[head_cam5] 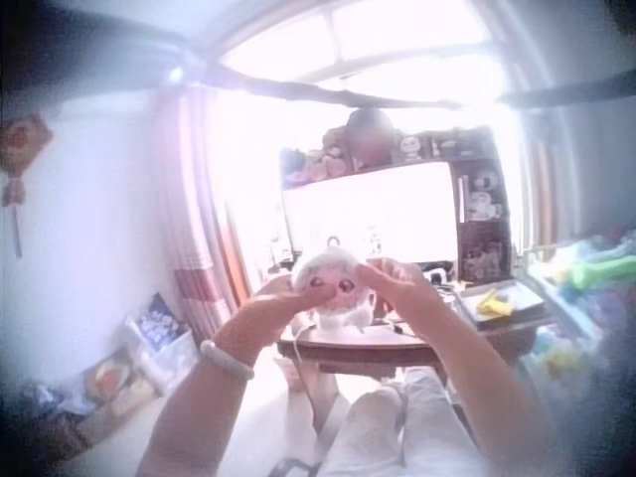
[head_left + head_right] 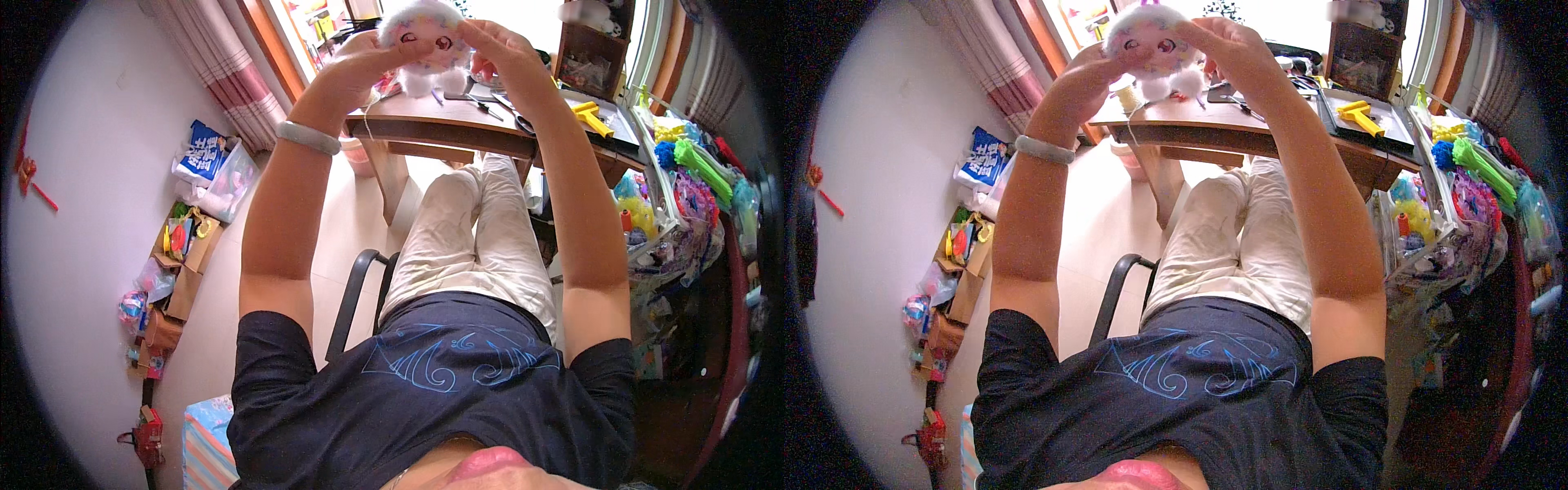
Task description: The person is assembling a small white plush toy by hand. They use a needle and thread to sew the body together, then use tweezers to insert a purple fabric piece into the opening. Finally, they use scissors to trim the excess fabric and thread.
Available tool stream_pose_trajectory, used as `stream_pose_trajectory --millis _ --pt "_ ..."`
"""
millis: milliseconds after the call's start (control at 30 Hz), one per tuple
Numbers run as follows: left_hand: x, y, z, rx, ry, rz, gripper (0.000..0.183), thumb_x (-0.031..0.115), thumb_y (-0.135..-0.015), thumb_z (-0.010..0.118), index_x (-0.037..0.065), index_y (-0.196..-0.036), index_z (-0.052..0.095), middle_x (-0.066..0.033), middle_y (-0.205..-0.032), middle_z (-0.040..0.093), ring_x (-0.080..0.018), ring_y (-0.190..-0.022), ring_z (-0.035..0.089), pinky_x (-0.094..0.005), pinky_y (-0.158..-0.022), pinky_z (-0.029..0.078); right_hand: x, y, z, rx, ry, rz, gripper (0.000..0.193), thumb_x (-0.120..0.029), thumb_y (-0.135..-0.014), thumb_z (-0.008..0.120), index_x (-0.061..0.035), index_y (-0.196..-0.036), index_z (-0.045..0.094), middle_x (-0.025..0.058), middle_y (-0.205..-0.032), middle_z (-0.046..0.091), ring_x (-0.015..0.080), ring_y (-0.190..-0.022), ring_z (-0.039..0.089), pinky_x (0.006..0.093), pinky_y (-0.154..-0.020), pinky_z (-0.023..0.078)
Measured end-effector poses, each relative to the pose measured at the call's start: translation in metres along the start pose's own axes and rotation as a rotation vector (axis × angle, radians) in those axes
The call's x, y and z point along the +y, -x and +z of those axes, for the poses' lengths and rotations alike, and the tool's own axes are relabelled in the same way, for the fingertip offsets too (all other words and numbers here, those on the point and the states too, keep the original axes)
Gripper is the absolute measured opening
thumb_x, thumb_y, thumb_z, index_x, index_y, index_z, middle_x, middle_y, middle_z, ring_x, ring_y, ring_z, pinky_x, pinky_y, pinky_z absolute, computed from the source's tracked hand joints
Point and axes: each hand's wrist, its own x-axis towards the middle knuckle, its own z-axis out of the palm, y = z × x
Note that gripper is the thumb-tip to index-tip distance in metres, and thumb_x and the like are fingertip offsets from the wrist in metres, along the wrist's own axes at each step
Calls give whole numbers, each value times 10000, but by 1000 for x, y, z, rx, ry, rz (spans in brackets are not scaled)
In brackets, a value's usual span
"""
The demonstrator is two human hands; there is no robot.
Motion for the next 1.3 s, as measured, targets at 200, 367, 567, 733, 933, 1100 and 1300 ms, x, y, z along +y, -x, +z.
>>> stream_pose_trajectory --millis 200,367,567,733,933,1100,1300 --pt "4 -3 17 -36 144 -43 481 383 -746 777 10 -1022 650 -44 -940 667 -101 -832 615 -243 -730 473 -18 -23 -10 35 -313 -131 317 -294 -877 639 -16 -1028 657 59 -899 668 119 -811 605 257 -736 473" --pt "-4 -9 33 -78 198 80 562 426 -738 769 9 -1086 622 -84 -962 656 -160 -907 615 -271 -829 461 -48 -25 -11 149 74 -147 140 -130 -846 651 -4 -889 694 73 -777 670 124 -698 605 271 -641 492" --pt "11 7 36 -35 199 88 752 591 -813 598 36 -1301 462 -138 -1228 547 -227 -1154 498 -361 -985 351 -70 -27 -16 194 31 60 158 -162 -835 667 -13 -883 692 67 -773 663 134 -688 598 272 -636 485" --pt "-32 33 19 61 463 -184 745 622 -850 520 94 -1364 412 -145 -1358 449 -235 -1290 355 -443 -1051 217 -65 -36 -24 161 -99 -4 191 -181 -836 664 -7 -910 686 78 -814 667 155 -744 605 294 -709 477" --pt "-38 42 36 21 287 -133 786 526 -810 632 81 -1399 360 -150 -1337 478 -256 -1267 423 -412 -1023 287 -85 -34 -32 152 -38 14 212 -177 -832 659 10 -930 679 105 -868 667 190 -828 603 315 -776 459" --pt "-32 7 42 -43 305 56 921 411 -701 801 19 -1390 333 -221 -1294 483 -302 -1215 467 -375 -1024 346 -91 -33 -34 110 50 8 225 -186 -821 659 8 -932 681 100 -866 664 189 -829 593 309 -772 448" --pt "-14 3 63 -204 344 -77 533 318 -722 806 -34 -1075 619 -115 -997 654 -156 -872 614 -282 -858 450 -91 -32 -34 -27 124 -15 189 -167 -773 669 -6 -868 691 58 -773 648 146 -748 575 284 -723 434"
